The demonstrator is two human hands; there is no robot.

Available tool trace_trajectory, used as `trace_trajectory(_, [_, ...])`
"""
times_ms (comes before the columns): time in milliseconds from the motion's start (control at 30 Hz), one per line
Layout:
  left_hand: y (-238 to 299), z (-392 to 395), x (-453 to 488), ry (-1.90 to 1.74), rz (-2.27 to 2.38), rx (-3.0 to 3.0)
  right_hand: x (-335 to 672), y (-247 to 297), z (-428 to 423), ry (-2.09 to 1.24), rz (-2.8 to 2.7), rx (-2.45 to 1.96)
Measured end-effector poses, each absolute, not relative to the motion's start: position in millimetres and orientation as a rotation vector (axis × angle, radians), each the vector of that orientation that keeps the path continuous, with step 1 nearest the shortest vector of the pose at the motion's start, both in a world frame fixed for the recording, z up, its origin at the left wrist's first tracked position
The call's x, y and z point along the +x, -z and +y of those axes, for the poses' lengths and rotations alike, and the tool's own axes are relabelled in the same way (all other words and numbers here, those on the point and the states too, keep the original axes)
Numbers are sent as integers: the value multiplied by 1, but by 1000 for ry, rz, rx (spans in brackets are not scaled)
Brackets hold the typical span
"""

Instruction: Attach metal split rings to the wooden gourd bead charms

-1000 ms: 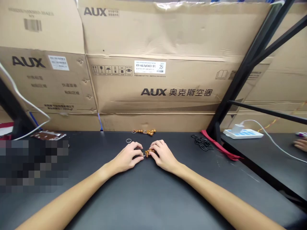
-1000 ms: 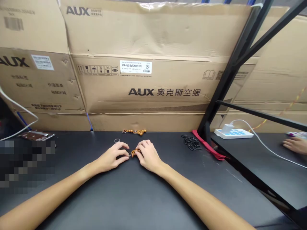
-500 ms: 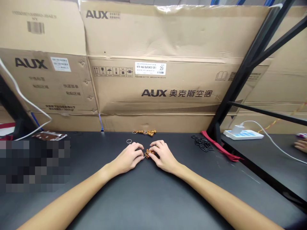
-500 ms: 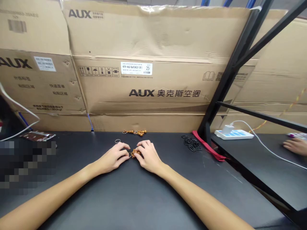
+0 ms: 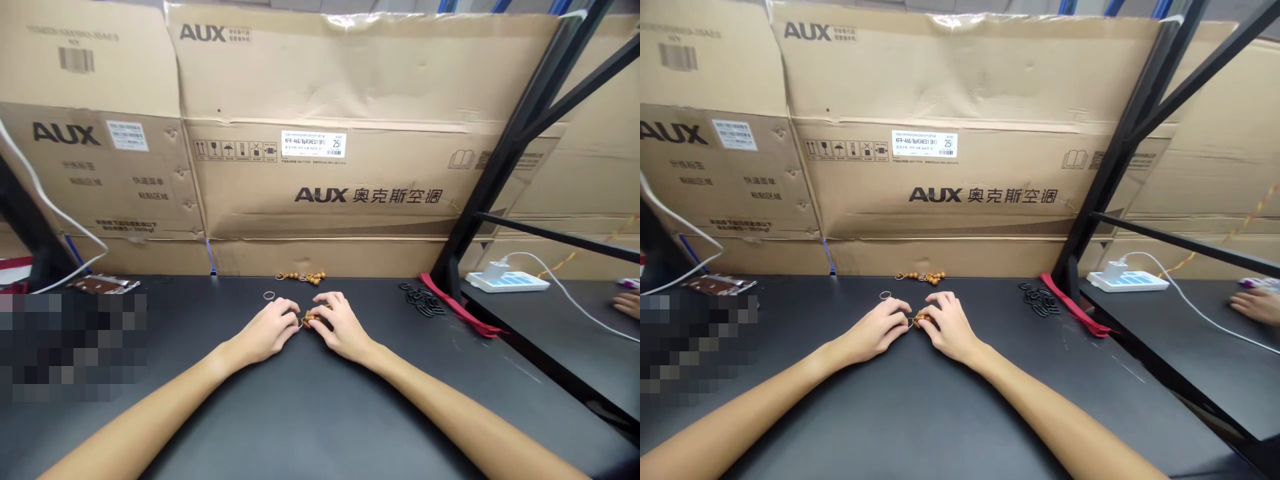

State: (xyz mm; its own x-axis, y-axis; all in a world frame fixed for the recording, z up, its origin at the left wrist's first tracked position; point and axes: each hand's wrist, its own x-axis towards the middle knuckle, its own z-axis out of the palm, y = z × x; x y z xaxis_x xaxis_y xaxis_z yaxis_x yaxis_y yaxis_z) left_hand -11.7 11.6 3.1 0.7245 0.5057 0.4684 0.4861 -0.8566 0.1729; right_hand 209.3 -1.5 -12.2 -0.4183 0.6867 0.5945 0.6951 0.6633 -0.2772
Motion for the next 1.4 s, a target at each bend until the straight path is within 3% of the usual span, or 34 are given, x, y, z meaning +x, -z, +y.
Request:
trace_trajectory(800, [-4,10,-13,-841,769,2846,205,11,-6,-36,-2257,-905])
trace_trajectory(1033, [-1,13,-13,-893,836,2802,209,14,2,93,-2158,-1053])
trace_trajectory(1400, [-3,9,-12,-849,787,2813,203,7,-9,-56,-2258,-885])
